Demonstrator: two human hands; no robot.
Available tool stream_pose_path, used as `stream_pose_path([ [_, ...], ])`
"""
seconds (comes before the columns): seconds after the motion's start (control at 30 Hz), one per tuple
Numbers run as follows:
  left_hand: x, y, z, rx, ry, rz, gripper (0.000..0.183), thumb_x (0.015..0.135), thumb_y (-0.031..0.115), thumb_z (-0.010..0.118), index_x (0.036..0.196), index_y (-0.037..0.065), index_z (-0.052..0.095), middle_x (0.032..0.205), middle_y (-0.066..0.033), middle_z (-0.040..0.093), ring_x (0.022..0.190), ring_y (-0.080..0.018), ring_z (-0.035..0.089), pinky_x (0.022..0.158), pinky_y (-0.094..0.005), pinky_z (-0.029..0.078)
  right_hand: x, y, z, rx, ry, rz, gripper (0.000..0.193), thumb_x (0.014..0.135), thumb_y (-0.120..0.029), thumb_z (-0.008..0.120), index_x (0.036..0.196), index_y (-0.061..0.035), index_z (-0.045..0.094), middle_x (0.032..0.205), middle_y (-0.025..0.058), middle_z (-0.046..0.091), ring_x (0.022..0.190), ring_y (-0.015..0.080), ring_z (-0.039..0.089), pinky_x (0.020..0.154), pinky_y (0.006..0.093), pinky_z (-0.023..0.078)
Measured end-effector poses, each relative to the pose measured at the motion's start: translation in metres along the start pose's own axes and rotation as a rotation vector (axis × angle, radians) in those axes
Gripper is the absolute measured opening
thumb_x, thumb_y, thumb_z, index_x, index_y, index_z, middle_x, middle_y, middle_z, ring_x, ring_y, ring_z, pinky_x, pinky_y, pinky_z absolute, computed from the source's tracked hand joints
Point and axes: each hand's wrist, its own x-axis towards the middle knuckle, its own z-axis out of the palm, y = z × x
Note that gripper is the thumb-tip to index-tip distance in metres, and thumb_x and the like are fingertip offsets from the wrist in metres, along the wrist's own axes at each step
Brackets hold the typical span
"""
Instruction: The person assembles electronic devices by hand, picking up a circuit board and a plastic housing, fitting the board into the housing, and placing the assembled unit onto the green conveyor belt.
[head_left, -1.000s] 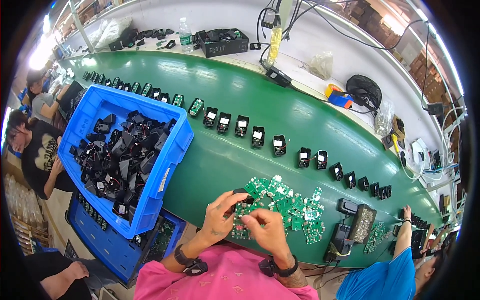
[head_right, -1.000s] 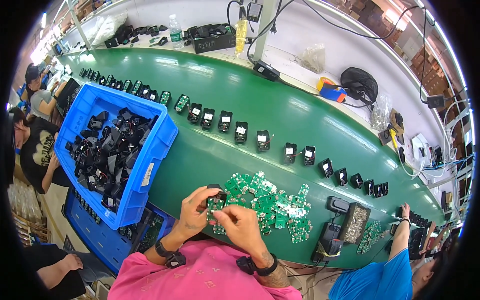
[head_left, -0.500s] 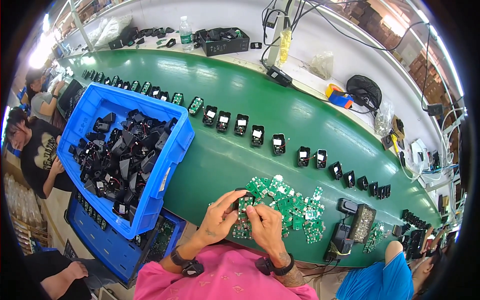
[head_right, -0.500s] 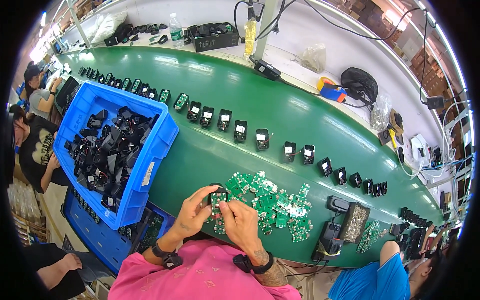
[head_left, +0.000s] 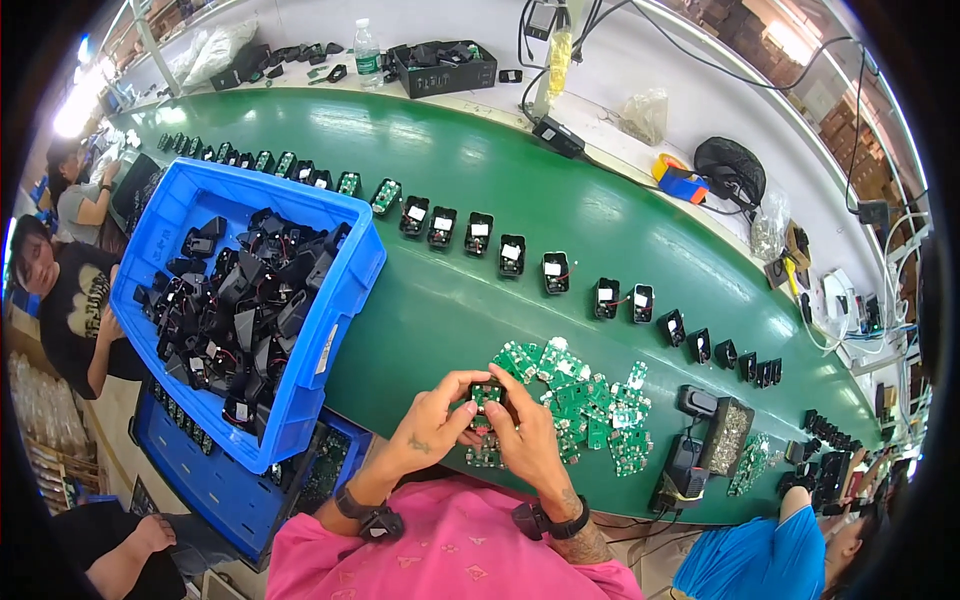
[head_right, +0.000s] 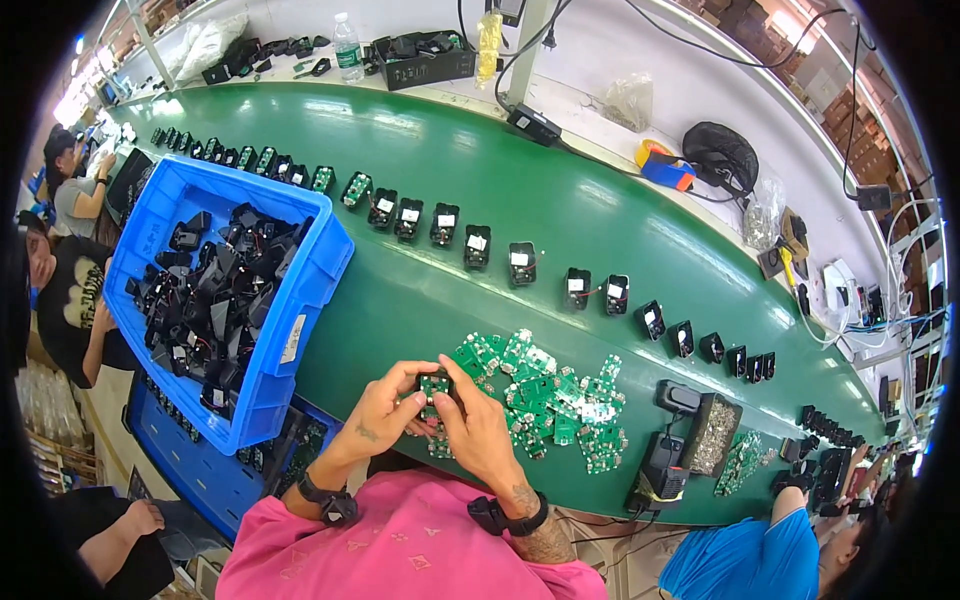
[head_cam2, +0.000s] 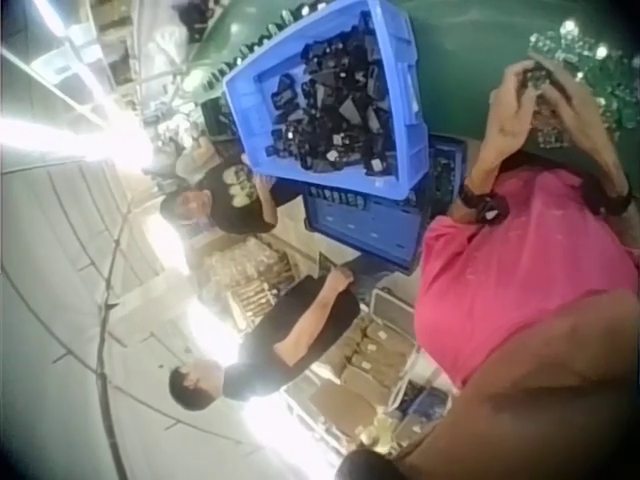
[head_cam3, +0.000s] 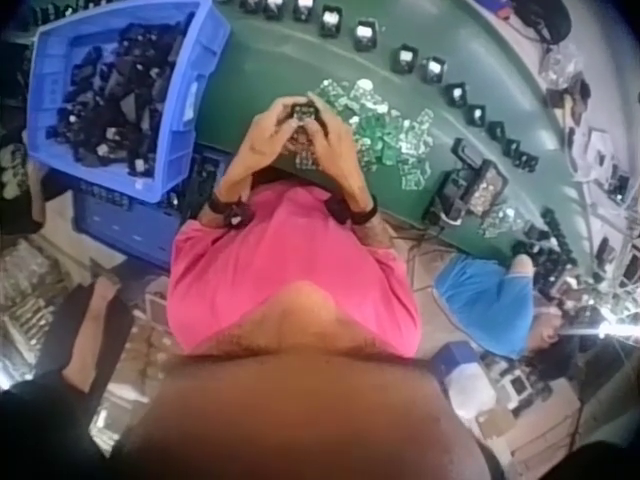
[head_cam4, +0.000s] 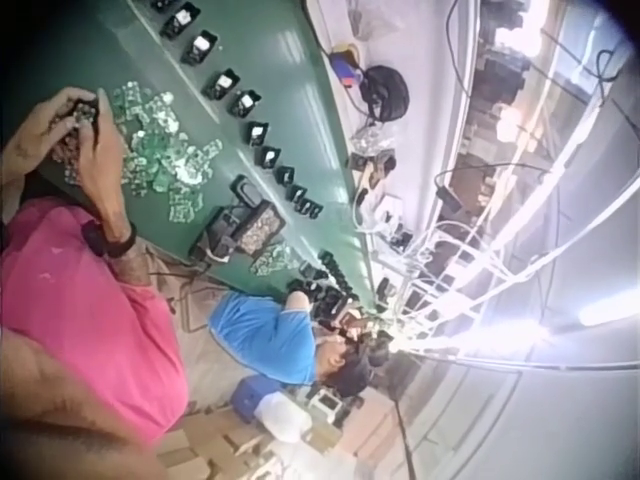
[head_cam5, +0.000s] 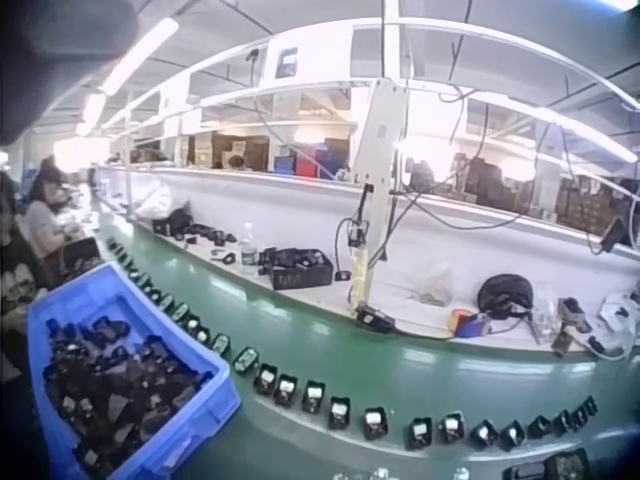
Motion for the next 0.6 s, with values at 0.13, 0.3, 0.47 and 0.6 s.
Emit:
stream_pose_path([
  [0.13,0.003,-0.005,0.0,0.013,0.008,0.004,0.037,0.098,-0.001,0.045,0.135,-0.002,0.043,0.114,-0.016,0.063,0.089,-0.019,0.069,0.067,-0.03,0.063,0.001,0.002,0.007,-0.002,0.058,-0.036,0.045,0.094,-0.01,0.059,0.139,-0.007,0.053,0.069,0.0058,0.054,0.057,0.0134,0.049,0.055,0.0302,0.042],
  [0.3,0.005,-0.008,0.001,-0.025,0.042,-0.002,0.037,0.097,-0.002,0.046,0.134,-0.002,0.043,0.114,-0.0172,0.062,0.08,-0.02,0.071,0.064,-0.029,0.063,0.004,-0.003,0.008,0.036,0.028,0.06,0.043,0.096,-0.011,0.058,0.138,-0.0068,0.053,0.097,0.0178,0.068,0.075,0.0269,0.067,0.07,0.0352,0.053],
  [0.47,0.003,-0.021,0.003,0.076,0.073,0.083,0.036,0.097,-0.002,0.047,0.133,-0.001,0.045,0.111,-0.0178,0.062,0.077,-0.0207,0.072,0.062,-0.0293,0.062,0.004,0.018,0.013,0.07,0.059,0.011,0.04,0.096,-0.011,0.058,0.135,-0.0082,0.057,0.094,0.0151,0.067,0.076,0.0227,0.064,0.069,0.0339,0.052],
  [0.6,0.005,-0.024,0.003,0.088,0.103,0.133,0.036,0.097,-0.002,0.048,0.132,-0.001,0.046,0.108,-0.0172,0.063,0.075,-0.0199,0.072,0.06,-0.0296,0.062,0.007,0.02,0.019,0.209,0.058,0.048,0.039,0.095,-0.007,0.058,0.134,-0.0062,0.059,0.073,-0.0045,0.043,0.065,0.0059,0.039,0.057,0.0232,0.038],
])
